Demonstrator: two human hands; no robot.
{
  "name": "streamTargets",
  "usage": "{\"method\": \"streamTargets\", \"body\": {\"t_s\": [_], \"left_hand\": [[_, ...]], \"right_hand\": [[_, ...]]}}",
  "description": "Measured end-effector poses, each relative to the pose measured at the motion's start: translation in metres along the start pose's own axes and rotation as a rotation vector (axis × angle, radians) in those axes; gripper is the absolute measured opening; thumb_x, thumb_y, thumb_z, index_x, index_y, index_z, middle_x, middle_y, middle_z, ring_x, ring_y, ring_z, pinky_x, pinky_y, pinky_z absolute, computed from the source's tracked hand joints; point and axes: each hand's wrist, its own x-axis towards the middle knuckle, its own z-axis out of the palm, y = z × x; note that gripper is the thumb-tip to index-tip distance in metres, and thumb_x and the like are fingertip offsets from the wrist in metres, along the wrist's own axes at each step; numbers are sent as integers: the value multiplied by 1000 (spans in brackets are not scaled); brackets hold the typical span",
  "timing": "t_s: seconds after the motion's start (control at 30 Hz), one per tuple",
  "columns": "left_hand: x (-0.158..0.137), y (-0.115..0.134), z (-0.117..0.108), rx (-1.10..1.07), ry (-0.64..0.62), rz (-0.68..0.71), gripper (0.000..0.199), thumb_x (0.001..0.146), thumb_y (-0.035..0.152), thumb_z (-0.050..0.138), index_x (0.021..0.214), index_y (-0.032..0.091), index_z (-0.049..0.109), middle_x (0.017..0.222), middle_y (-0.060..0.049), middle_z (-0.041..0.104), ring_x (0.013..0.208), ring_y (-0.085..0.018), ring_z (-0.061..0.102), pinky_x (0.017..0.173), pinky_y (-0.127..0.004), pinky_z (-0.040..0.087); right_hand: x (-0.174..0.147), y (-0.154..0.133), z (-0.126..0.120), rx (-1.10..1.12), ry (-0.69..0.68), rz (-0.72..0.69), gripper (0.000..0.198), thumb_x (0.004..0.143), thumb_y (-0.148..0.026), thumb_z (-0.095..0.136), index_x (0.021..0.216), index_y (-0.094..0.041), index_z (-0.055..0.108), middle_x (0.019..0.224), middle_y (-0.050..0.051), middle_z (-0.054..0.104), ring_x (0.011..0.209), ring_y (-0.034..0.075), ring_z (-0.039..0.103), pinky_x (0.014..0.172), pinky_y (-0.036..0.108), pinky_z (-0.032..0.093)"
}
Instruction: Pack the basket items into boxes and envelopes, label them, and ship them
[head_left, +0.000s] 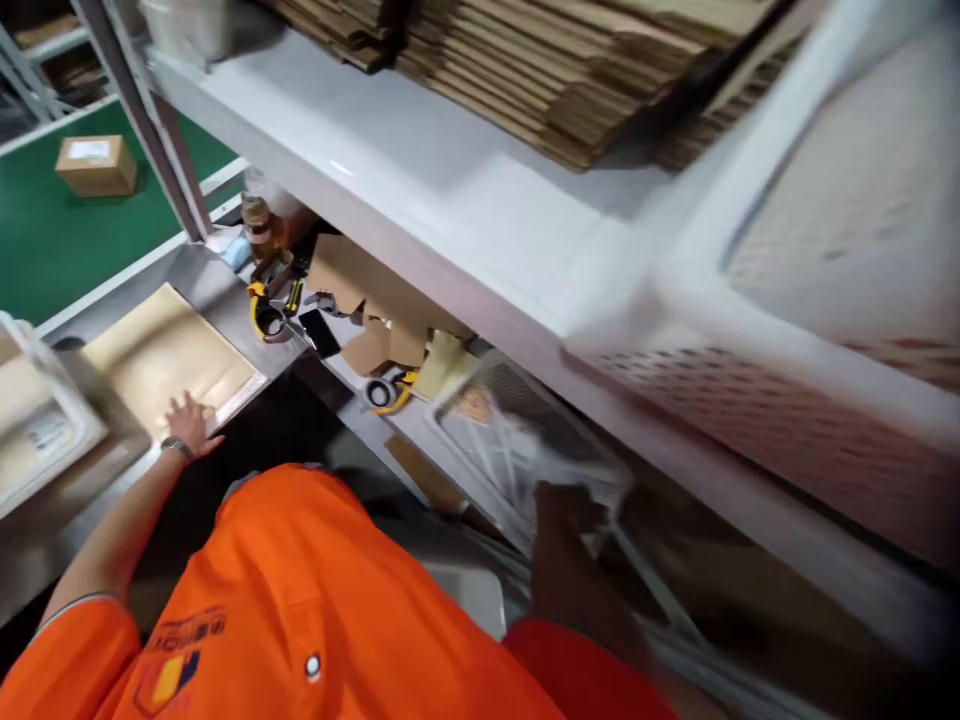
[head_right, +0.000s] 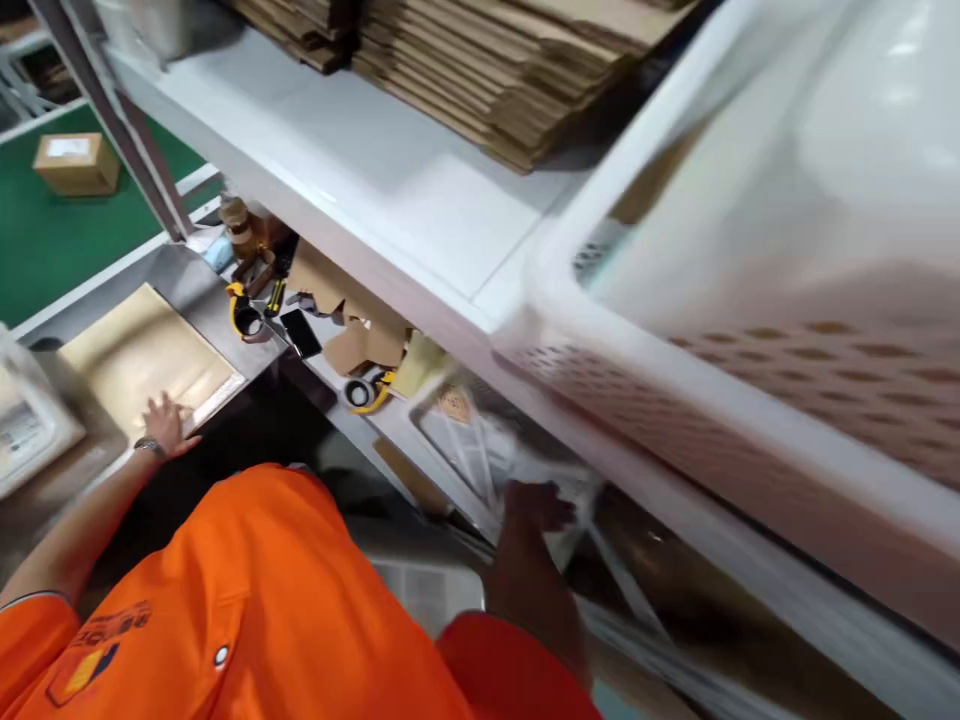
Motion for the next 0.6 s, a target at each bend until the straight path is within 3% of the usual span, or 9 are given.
{"method": "streamTargets", "body": {"t_s": [0.1, 0.17, 0.27, 0.37, 0.47, 0.6], "left_hand": [[-2, 14, -1, -29, -21, -53, 96, 82, 51, 81, 163, 7, 52, 186, -34, 10, 168, -65, 14, 128, -77, 28], [-4, 15, 1, -74, -7, -58, 93, 82, 44, 81, 161, 5, 53, 186, -34, 9, 168, -65, 13, 129, -77, 25], [-14, 9, 9, -146, 45, -9, 91, 82, 39, 79, 162, 5, 52, 187, -33, 10, 169, -63, 11, 132, -76, 20], [-30, -5, 21, -191, 94, 44, 91, 85, 40, 76, 167, 9, 50, 184, -30, 24, 172, -56, 13, 136, -71, 19], [-42, -19, 32, -212, 122, 88, 86, 89, 42, 72, 167, 12, 53, 174, -28, 44, 170, -50, 25, 137, -66, 20], [-43, -23, 38, -243, 127, 126, 81, 90, 44, 72, 162, 10, 57, 170, -28, 49, 165, -50, 31, 134, -68, 24]], "right_hand": [[-3, -25, 53, 57, -40, -55, 36, 94, -54, 60, 97, -25, 81, 115, 38, 69, 126, 53, 68, 104, 81, 50], [-25, -62, 93, 180, -251, -264, 35, 95, -49, 58, 105, -23, 79, 117, 32, 74, 122, 47, 72, 107, 74, 56], [-90, -146, 151, 354, -646, -627, 33, 99, -40, 54, 115, -23, 78, 121, 22, 78, 116, 37, 76, 103, 62, 65], [-170, -237, 201, 399, -889, -901, 34, 102, -30, 54, 127, -25, 77, 132, 16, 77, 126, 32, 74, 113, 54, 63], [-227, -307, 241, 345, -978, -1125, 44, 97, -16, 55, 136, -23, 74, 150, 16, 69, 141, 32, 66, 121, 56, 59], [-249, -355, 278, 255, -976, -1354, 48, 90, -4, 51, 131, -17, 73, 162, 19, 60, 159, 33, 50, 134, 62, 45]]}}
